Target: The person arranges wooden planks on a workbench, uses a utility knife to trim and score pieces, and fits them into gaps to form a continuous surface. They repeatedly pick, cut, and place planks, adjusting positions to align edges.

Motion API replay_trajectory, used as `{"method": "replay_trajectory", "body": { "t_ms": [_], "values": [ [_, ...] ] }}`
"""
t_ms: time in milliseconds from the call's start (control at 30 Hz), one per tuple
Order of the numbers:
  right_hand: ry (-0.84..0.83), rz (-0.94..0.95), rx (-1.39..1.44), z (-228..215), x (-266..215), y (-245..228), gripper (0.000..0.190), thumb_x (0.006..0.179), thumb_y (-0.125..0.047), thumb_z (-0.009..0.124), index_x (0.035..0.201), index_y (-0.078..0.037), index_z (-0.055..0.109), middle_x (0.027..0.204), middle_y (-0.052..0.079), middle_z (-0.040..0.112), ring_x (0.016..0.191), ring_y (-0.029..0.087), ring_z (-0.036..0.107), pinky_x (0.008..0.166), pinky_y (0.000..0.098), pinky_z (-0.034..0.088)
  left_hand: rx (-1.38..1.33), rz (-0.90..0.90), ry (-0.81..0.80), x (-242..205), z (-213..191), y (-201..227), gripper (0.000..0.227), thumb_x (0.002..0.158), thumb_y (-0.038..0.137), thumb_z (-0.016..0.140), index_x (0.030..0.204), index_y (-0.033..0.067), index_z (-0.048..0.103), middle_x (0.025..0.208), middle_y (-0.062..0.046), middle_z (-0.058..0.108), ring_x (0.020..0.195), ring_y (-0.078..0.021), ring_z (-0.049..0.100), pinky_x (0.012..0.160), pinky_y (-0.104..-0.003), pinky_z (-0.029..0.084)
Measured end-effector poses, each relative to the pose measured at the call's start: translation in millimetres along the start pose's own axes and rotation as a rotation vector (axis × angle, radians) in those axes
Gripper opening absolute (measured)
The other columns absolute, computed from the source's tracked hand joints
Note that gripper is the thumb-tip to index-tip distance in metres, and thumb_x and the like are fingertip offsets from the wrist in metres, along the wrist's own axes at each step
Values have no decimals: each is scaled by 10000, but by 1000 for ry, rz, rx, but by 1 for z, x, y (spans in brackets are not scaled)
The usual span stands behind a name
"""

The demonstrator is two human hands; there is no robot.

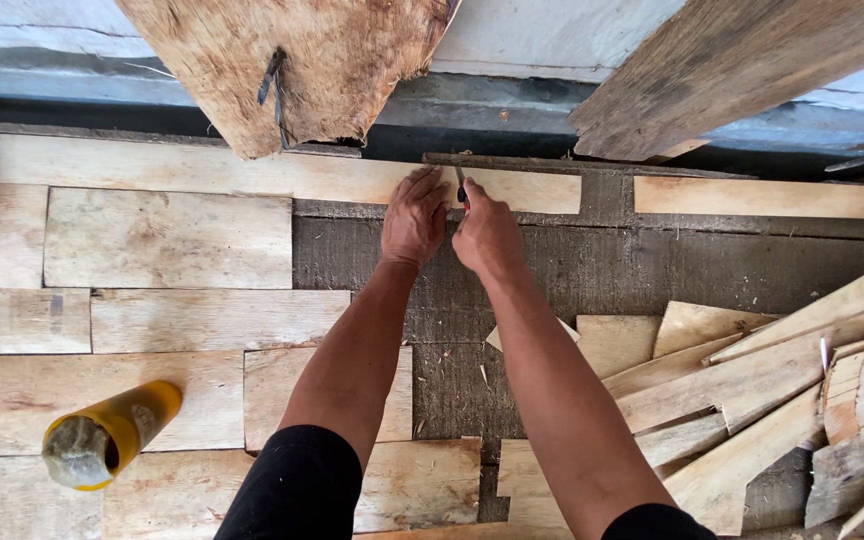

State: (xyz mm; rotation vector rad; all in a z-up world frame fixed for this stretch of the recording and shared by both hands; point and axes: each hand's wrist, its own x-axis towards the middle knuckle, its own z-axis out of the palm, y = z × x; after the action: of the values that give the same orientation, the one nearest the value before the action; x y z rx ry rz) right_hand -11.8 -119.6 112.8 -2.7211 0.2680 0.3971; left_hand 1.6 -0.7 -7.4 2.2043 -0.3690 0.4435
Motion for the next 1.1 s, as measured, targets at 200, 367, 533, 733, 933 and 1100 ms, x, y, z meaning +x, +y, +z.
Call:
{"method": "replay_trajectory", "body": {
  "t_ms": [200, 367, 533, 733, 933, 1100],
  "values": [
    [-73, -80, -61, -23, 9, -6, 535, 842, -15, 665, 1369, -66, 586, 1203, 206, 701, 1084, 358, 702, 965, 433, 576, 40, 5, -31, 3, -6, 5, 275, 894, 106, 681, 1148, 23, 748, 1407, -121, 641, 1355, -309, 530, 1158, -437, 416],
    [-199, -3, -91, -26, -16, -8, 558, 849, -7, 666, 1397, -62, 571, 1213, 209, 698, 1076, 368, 714, 936, 448, 595, 55, 2, -48, 3, -7, 6, 270, 877, 98, 676, 1128, 38, 756, 1405, -128, 638, 1365, -308, 527, 1159, -435, 418],
    [-57, -117, -89, -7, -31, 14, 600, 762, -22, 731, 1346, -78, 602, 1241, 226, 648, 1080, 416, 665, 890, 498, 556, 40, 14, -28, 1, -3, 3, 275, 885, 101, 678, 1141, 38, 754, 1395, -131, 645, 1363, -314, 530, 1160, -434, 420],
    [-316, 16, -149, -3, -52, 13, 828, 825, -17, 711, 1570, -112, 364, 1179, 185, 687, 961, 323, 751, 845, 416, 653, 40, 24, -11, 3, -5, 7, 315, 872, 108, 689, 1171, 30, 750, 1388, -132, 647, 1356, -314, 541, 1159, -440, 427],
    [-363, 82, -44, -15, -68, 18, 671, 973, -40, 552, 1595, -176, 340, 1118, 170, 727, 879, 291, 738, 776, 438, 632, 17, -4, -14, 3, -4, 2, 260, 895, 112, 690, 1134, 39, 763, 1391, -121, 655, 1342, -319, 551, 1146, -448, 432],
    [-198, 123, 99, -30, -60, 1, 607, 1012, -109, 493, 1583, -229, 324, 1127, 142, 699, 846, 302, 758, 738, 443, 644, 6, 4, 2, 3, -6, 4, 251, 917, 120, 683, 1139, 34, 760, 1383, -129, 653, 1345, -323, 549, 1158, -453, 426]
  ]
}}
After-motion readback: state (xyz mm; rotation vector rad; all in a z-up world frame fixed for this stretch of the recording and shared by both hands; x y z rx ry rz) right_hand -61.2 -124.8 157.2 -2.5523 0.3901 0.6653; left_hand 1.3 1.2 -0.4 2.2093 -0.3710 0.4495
